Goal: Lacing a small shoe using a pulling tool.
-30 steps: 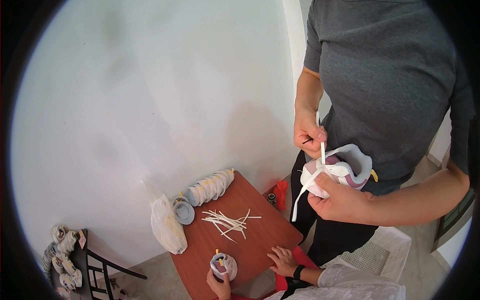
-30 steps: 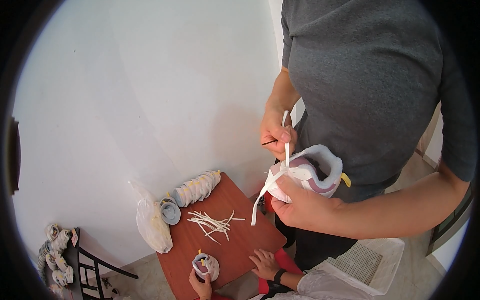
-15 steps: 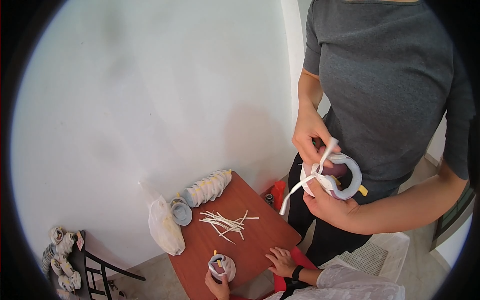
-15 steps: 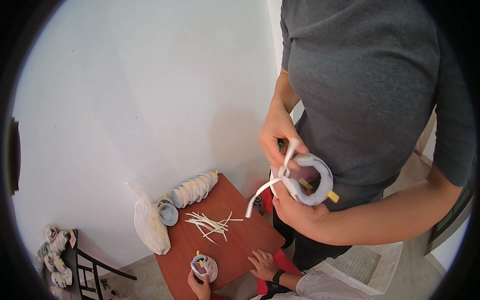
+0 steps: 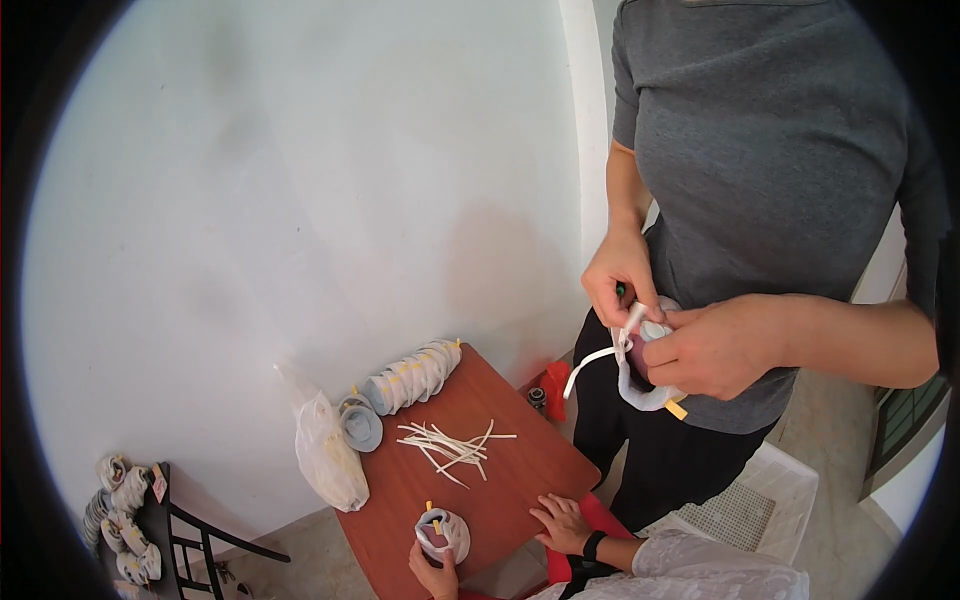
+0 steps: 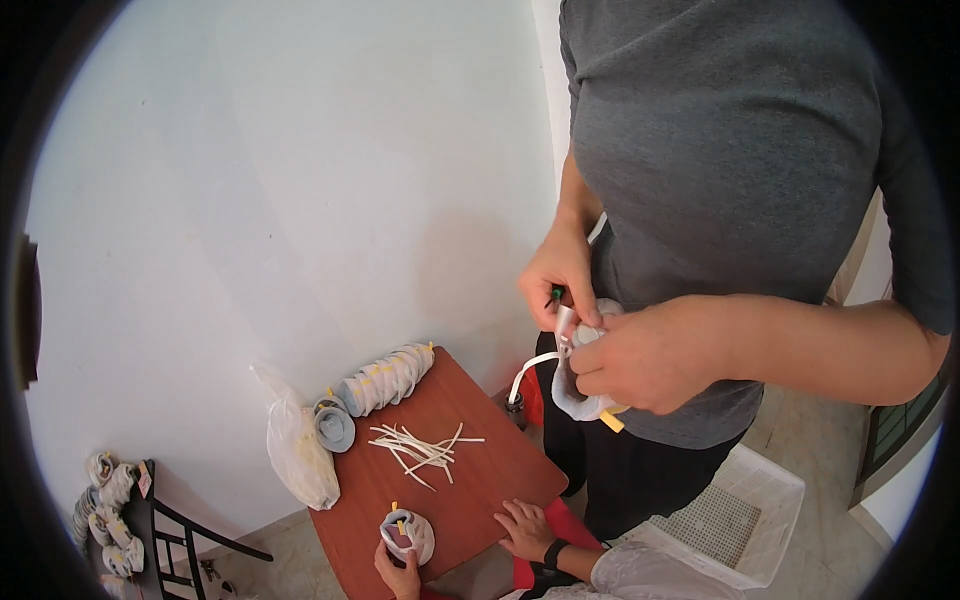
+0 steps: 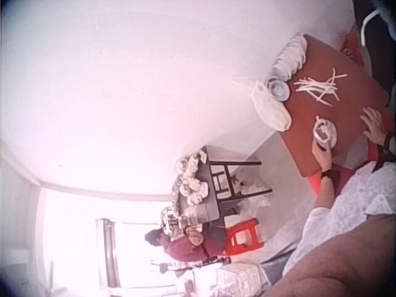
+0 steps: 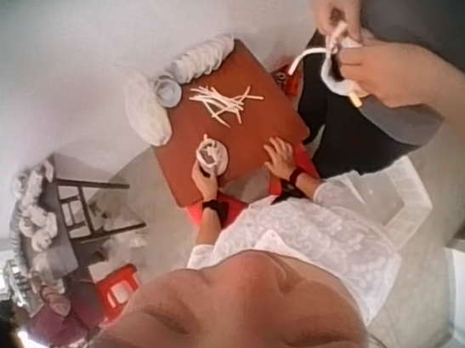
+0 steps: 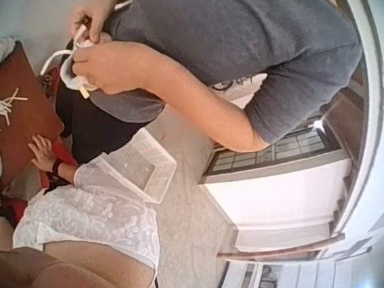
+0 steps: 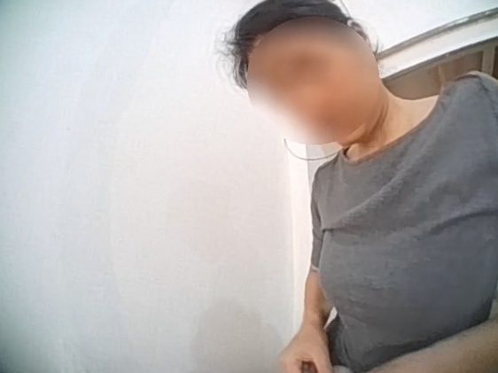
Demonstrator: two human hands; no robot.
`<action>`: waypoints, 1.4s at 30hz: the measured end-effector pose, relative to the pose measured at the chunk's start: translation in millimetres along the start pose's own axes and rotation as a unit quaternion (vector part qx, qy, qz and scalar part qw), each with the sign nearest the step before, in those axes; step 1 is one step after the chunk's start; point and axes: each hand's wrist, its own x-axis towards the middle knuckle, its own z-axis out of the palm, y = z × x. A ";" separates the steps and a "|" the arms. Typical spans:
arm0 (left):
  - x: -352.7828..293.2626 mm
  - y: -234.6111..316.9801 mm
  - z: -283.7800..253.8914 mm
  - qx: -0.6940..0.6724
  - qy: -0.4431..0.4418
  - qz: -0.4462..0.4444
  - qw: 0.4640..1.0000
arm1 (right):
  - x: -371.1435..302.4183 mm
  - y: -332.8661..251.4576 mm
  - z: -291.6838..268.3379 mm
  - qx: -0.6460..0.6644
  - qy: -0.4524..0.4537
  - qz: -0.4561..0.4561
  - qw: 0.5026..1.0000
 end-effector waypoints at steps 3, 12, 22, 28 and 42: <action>-0.9 -1.8 1.3 -0.004 -0.002 -0.004 1.000 | -0.1 0.2 0.4 0.000 0.000 -0.001 1.000; -2.9 -7.4 3.7 0.012 0.022 0.016 1.000 | 0.9 -2.0 -1.9 0.003 0.001 -0.002 1.000; -1.3 -2.0 2.9 0.002 0.017 -0.001 1.000 | 0.7 0.8 0.8 0.001 -0.001 -0.003 1.000; 0.4 0.5 0.8 0.000 0.008 0.007 1.000 | 0.6 1.1 0.9 -0.005 0.006 -0.008 1.000; 2.7 1.6 2.1 -0.012 -0.003 -0.001 1.000 | -0.3 1.7 -0.2 -0.009 0.007 -0.006 1.000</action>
